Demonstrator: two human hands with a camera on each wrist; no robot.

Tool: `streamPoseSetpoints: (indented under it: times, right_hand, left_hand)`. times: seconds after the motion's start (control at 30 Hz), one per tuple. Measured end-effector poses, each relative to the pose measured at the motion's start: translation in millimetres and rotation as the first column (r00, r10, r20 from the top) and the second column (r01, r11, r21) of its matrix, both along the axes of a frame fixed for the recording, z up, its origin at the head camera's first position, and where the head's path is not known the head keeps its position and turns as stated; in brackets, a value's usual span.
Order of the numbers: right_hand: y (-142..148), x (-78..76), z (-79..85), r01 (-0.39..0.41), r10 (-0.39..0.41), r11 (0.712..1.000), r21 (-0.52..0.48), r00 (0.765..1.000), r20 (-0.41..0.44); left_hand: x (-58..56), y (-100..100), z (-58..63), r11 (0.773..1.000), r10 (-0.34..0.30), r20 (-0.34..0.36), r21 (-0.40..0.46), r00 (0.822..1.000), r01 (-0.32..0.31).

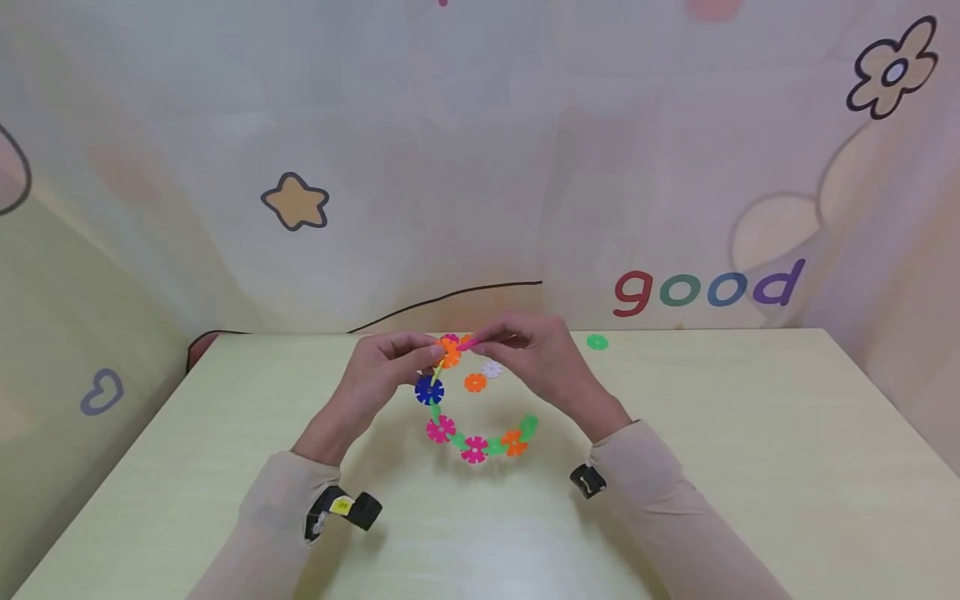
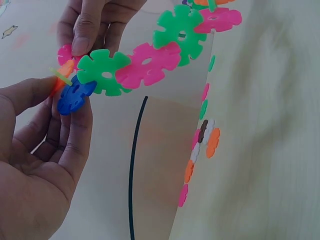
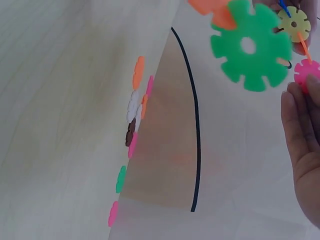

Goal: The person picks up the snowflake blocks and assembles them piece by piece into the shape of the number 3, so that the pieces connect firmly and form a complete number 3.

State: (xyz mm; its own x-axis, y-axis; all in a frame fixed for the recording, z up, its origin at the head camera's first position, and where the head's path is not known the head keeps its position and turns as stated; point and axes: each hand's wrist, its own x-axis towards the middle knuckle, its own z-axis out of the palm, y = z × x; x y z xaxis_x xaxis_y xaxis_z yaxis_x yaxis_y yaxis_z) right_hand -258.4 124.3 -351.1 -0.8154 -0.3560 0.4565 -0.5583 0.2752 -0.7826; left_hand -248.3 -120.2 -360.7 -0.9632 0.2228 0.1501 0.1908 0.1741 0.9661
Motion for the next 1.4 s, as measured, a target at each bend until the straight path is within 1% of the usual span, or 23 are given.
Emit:
streamPoseSetpoints:
  times: [0.17, 0.27, 0.4, 0.57, 0.67, 0.77, 0.87, 1.0, 1.17, 1.27, 1.33, 1.4]
  right_hand:
    - [-2.9, 1.7, -2.4, 0.011, -0.011, 1.000, 0.005, 0.996, -0.092]
    - [-4.6, 1.8, -4.4, 0.006, -0.008, 1.000, -0.021, 0.991, -0.132]
    - [-7.2, 2.3, -6.3, 0.012, -0.020, 0.999, -0.051, 0.986, -0.167]
    - [-12.3, 4.2, -9.0, 0.051, -0.061, 0.997, -0.057, 0.977, -0.203]
    - [-14.5, 5.2, -10.9, 0.070, -0.082, 0.996, -0.060, 0.974, -0.213]
    - [-14.9, 5.9, -11.5, 0.077, -0.088, 0.995, -0.062, 0.974, -0.209]
    - [-13.3, 5.5, -11.5, 0.065, -0.075, 0.996, -0.053, 0.975, -0.209]
    - [-11.9, 4.4, -8.4, 0.005, -0.013, 0.999, -0.037, 0.978, -0.209]
    - [-12.6, 0.1, -9.4, -0.059, 0.056, 0.998, -0.007, 0.977, -0.205]
    - [-11.5, -2.4, -8.1, -0.051, 0.056, 0.998, 0.034, 0.984, -0.171]
    - [-9.3, -6.2, -6.0, -0.026, 0.033, 0.998, 0.062, 0.993, -0.114]
    - [-6.1, -12.8, -4.0, 0.019, -0.014, 0.996, 0.085, 0.999, -0.051]
  left_hand:
    - [-0.2, 0.4, -0.9, 1.000, 0.009, -0.008, 0.009, 1.000, -0.009]
    - [0.1, 1.6, -1.2, 1.000, 0.009, -0.007, 0.016, 1.000, -0.009]
    - [-0.2, 2.7, -2.6, 1.000, 0.005, -0.003, 0.031, 1.000, -0.005]
    - [-0.9, 4.0, -4.6, 0.999, -0.010, -0.009, 0.053, 1.000, 0.010]
    - [-0.5, 4.3, -4.9, 0.999, -0.008, -0.006, 0.053, 1.000, 0.009]
    - [0.4, 4.5, -4.2, 0.999, -0.004, -0.006, 0.048, 1.000, 0.004]
    - [1.0, 4.7, -3.3, 0.999, -0.001, -0.003, 0.040, 1.000, 0.001]
    - [-0.1, 2.3, -2.4, 0.999, -0.014, -0.006, 0.038, 1.000, 0.014]
    - [-1.8, 1.2, -5.2, 0.998, -0.044, -0.014, 0.051, 0.999, 0.045]
    - [-2.2, 0.8, -6.0, 0.998, -0.043, -0.013, 0.048, 0.999, 0.044]
    - [-2.8, -0.4, -5.1, 0.999, -0.032, -0.012, 0.037, 0.999, 0.033]
    - [-3.1, -2.2, -3.5, 1.000, -0.014, -0.006, 0.021, 1.000, 0.014]
